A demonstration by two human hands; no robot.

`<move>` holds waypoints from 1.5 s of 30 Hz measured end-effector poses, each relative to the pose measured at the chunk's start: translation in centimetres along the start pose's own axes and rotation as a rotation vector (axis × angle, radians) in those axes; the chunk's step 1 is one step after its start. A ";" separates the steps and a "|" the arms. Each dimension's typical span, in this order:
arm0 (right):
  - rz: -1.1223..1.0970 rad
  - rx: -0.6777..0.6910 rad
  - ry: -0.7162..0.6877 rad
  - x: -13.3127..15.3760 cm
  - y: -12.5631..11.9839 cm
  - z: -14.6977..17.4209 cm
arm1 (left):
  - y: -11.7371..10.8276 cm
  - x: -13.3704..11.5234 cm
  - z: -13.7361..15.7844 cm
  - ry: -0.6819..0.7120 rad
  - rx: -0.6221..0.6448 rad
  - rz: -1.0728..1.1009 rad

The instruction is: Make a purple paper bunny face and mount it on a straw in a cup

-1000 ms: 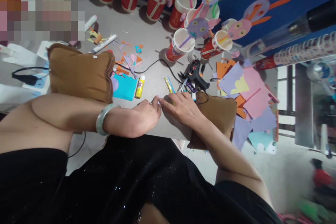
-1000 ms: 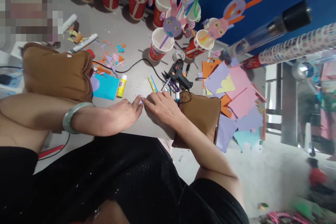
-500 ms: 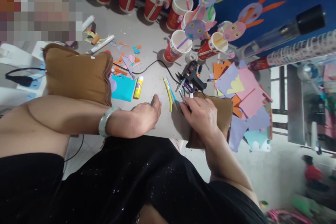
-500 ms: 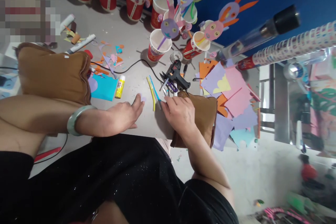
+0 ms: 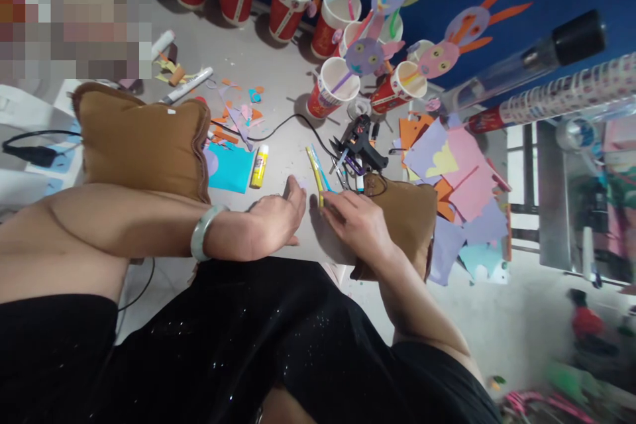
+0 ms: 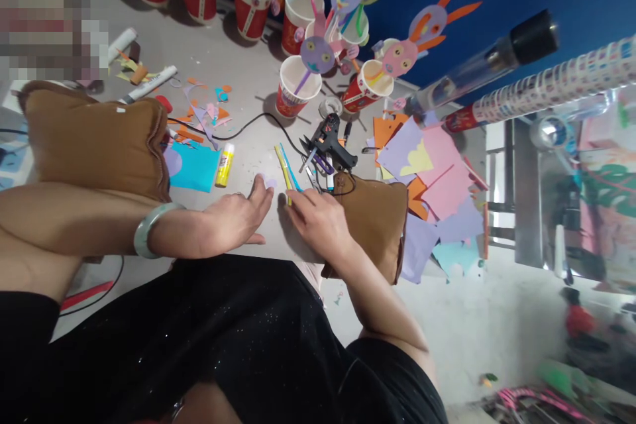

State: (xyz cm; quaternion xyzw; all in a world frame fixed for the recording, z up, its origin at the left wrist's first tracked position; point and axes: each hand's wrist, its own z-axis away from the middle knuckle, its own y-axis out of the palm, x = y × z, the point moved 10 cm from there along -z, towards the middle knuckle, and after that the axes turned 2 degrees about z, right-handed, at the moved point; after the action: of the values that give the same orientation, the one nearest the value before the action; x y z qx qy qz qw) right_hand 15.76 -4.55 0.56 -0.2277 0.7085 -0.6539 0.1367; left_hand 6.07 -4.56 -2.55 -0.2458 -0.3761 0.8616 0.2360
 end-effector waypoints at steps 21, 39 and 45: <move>0.251 0.144 -0.228 2.0 3.1 -1.6 | 1.0 0.0 -0.2 0.038 0.032 -0.037; 0.290 0.132 -0.312 1.3 2.8 -1.9 | 0.2 0.1 0.2 0.005 0.006 -0.008; 0.254 0.181 -0.278 1.3 2.8 -2.0 | 0.0 0.4 0.1 -0.010 -0.016 0.091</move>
State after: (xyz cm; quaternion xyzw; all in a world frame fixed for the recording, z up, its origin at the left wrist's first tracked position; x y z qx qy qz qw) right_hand 13.29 -3.36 -1.89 -0.2112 0.6440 -0.6548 0.3344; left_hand 5.72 -4.40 -2.61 -0.2605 -0.3727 0.8696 0.1927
